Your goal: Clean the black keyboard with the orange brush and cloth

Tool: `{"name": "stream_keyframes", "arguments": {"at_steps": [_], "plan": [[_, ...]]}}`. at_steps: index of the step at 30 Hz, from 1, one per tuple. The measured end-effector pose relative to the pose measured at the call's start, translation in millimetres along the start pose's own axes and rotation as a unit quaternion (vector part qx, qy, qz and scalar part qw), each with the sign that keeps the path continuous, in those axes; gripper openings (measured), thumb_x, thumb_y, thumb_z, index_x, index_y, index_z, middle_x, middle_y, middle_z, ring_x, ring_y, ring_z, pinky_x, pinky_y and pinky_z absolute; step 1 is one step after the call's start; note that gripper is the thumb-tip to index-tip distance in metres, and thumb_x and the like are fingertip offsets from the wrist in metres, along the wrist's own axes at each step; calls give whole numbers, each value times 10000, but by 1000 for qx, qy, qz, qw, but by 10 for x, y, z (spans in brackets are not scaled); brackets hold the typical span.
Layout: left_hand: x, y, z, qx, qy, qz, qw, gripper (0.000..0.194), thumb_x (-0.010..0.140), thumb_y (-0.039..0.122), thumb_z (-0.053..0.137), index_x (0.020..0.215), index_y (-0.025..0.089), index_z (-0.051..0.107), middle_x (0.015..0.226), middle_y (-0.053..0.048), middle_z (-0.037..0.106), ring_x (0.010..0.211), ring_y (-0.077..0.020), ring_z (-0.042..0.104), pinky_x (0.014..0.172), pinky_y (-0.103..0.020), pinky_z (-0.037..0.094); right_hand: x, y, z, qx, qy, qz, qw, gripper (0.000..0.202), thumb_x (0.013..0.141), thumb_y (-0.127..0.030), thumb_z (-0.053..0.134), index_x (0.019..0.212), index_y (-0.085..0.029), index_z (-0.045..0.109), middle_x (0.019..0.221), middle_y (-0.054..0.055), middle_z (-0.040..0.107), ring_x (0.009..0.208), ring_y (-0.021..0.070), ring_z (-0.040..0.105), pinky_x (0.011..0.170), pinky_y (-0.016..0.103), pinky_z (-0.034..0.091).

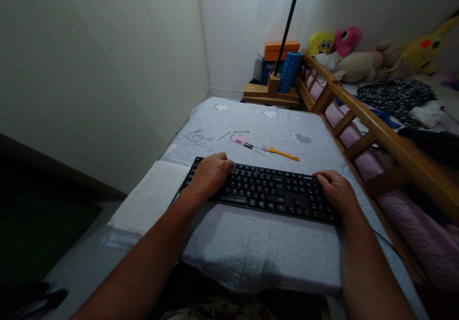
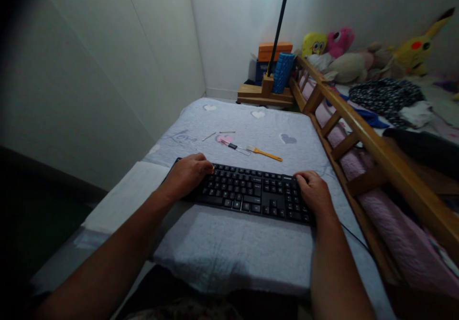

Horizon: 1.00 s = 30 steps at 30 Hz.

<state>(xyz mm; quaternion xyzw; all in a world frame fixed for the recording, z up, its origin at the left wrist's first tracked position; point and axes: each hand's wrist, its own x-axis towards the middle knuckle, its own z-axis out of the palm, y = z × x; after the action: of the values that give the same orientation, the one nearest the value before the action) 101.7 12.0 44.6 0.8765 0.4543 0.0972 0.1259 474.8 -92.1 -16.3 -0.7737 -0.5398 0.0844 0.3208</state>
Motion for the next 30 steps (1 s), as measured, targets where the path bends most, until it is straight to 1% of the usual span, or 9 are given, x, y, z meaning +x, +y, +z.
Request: {"name": "stream_keyframes", "arguments": {"at_steps": [3,9,19,22,26,30], "plan": [[-22,-57,-18,36,2,-2,999,302,949,281,482,934,190,770,972,-96,686,832,-203,587,739,-317,403,-3,-17,-2,-4,-4,4,1000,342,808,-449,484,804,-207,726,947,106,744,941,269,666,923,394,486],[-62,-165,-41,54,11,-20,998,294,937,298,494,925,204,772,960,-82,680,820,-198,579,691,-305,378,-9,-52,-10,-2,0,7,1000,336,800,-442,478,795,-210,721,941,105,739,937,274,664,925,402,484],[-114,-286,-102,65,-2,-46,997,313,947,319,473,936,222,771,981,-62,684,830,-183,582,693,-284,375,-3,-17,0,-14,-5,1,1000,353,808,-442,468,809,-200,725,961,111,741,952,268,661,929,391,482],[-102,-298,-133,92,-15,-38,995,323,947,322,470,945,215,774,976,-69,685,818,-191,583,673,-295,363,-1,-11,3,-20,-6,4,1000,368,806,-447,457,815,-193,724,967,119,741,966,274,662,940,397,477],[-79,-310,-236,137,-41,-2,990,321,938,303,470,937,209,777,957,-78,684,816,-209,590,650,-308,342,4,-14,-5,-21,-11,7,1000,367,804,-447,458,829,-198,726,980,114,742,974,274,665,945,393,475],[-79,-394,-310,154,-54,11,986,284,904,257,499,911,206,778,941,-80,684,817,-209,598,634,-300,338,3,-25,-16,-23,-12,9,1000,377,807,-450,450,831,-195,727,979,121,739,969,276,666,935,391,478]]}}
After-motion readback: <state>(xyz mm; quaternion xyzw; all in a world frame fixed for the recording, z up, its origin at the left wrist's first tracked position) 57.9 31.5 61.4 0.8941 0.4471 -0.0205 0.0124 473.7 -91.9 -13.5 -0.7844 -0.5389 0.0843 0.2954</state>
